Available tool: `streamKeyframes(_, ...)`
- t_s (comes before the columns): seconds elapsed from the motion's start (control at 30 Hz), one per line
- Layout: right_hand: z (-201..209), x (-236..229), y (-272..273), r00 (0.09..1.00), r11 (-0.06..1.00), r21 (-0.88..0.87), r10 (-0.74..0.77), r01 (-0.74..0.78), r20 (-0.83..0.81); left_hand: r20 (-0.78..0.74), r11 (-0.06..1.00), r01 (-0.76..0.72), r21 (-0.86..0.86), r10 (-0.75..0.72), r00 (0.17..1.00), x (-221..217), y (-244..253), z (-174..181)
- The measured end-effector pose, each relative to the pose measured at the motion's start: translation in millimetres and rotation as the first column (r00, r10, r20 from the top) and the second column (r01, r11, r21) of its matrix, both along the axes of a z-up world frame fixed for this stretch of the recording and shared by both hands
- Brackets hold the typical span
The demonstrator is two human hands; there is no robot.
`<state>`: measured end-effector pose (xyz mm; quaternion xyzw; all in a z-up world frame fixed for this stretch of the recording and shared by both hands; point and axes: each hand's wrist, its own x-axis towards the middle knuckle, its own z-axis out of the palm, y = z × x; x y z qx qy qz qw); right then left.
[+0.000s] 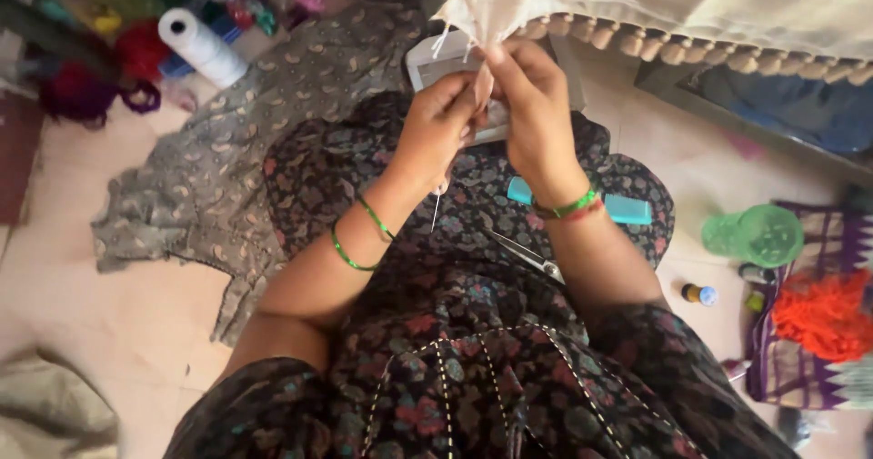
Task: Sewing and trimming decorative tassels onto the edge of a white fabric piece in a workshop environment.
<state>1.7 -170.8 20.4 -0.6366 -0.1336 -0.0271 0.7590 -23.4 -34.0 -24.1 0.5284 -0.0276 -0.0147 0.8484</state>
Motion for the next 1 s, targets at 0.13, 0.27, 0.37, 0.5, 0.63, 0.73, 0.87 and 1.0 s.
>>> streamKeyframes(0.13,-24,16,1,0.962,0.953,0.18,0.262,-0.245,-0.078,0.427,0.835,-0.397,0.38,0.223,0.877,-1,2,-22)
streamKeyframes(0.27,-38,8,-4,0.966,0.941,0.254,0.248,-0.222,-0.074,0.648,0.759,-0.54,0.364,0.211,0.732,-2,18,41)
streamKeyframes(0.37,-37,-2,-6,0.896,0.789,0.506,0.438,-0.348,-0.068,0.634,0.881,-0.32,0.349,0.029,0.773,14,24,46)
streamKeyframes(0.5,-35,-5,-19,0.832,0.814,0.419,0.516,-0.403,-0.202,-0.038,0.957,0.156,0.246,-0.151,0.988,22,24,72)
streamKeyframes(0.63,-16,-7,-33,0.824,0.872,0.229,0.485,-0.433,-0.292,0.184,0.954,0.056,0.296,-0.114,0.976,27,28,61)
streamKeyframes(0.73,-15,6,-40,0.836,0.883,0.166,0.469,-0.439,-0.283,0.288,0.942,-0.045,0.331,-0.055,0.956,29,30,43)
streamKeyframes(0.87,-7,19,-36,0.805,0.87,0.172,0.493,-0.462,-0.33,0.353,0.917,-0.102,0.387,-0.045,0.935,19,32,45)
streamKeyframes(1.0,-15,16,-34,0.739,0.805,0.33,0.588,-0.493,-0.329,0.705,0.578,-0.537,0.615,-0.096,0.703,12,46,50)
